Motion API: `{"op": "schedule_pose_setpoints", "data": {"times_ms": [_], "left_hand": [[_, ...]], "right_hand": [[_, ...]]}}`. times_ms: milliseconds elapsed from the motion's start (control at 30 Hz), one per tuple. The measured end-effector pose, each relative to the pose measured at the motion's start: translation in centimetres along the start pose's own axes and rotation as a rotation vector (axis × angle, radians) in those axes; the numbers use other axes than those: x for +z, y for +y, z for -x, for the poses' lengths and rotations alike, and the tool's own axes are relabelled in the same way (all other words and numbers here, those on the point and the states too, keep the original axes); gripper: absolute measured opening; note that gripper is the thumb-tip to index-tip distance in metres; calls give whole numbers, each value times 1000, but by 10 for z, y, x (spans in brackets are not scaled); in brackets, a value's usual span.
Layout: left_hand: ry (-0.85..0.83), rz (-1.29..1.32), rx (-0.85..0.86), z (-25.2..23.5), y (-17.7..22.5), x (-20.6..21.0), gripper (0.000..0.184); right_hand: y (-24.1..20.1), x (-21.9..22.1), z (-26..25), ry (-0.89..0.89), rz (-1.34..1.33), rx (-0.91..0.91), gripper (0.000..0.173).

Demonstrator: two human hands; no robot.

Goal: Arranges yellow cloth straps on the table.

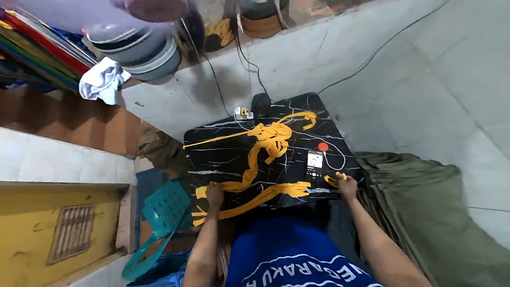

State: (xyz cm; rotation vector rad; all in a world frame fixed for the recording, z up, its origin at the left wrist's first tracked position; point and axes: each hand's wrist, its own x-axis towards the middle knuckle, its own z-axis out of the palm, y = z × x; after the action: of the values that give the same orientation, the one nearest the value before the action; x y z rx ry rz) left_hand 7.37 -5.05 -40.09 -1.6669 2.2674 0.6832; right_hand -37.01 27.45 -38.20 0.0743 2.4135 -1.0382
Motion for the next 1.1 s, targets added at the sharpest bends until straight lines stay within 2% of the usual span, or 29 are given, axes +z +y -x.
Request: {"op": "schedule_pose_setpoints", "data": {"times_ms": [67,133,200,267,367,467,533,633,700,833,900,967,1033,1100], "left_hand": [[-12,43,-1,-2,4,-7,26],[-57,66,44,-4,4,-21,28],[-82,126,154,-3,-1,-36,25],[-29,230,241,6,-8,-49,22],[51,353,198,7,-6,-72,29],[111,451,230,22,9,-110,33],[80,435,288,40,26,-148,30],[60,273,325,33,38,-184,29],[97,309,385,67,57,-220,25],[180,252,591,115,89,-279,18],[273,237,700,134,100,-298,15],[403,236,773,153,110,-312,20],[484,203,799,168,118,-325,24],[476,165,808,182,119,-339,21]], "right_hand": [[5,9,4,-34,-125,-51,43],[6,13,9,-30,-206,-109,51],[6,15,13,10,-230,-147,58],[6,17,17,45,-305,-125,61],[-8,17,23,51,-362,-50,51],[-45,17,34,-93,-198,-76,38],[-79,20,46,-205,-135,-114,36],[-142,15,65,-258,5,-316,33],[-190,3,87,-242,77,-542,30],[-273,-6,150,-259,25,-915,31],[-306,7,181,-347,-26,-1036,25],[-330,38,207,-491,-143,-1112,23],[-337,80,232,-698,-274,-1133,26],[-336,116,254,-969,-279,-1071,30]]}}
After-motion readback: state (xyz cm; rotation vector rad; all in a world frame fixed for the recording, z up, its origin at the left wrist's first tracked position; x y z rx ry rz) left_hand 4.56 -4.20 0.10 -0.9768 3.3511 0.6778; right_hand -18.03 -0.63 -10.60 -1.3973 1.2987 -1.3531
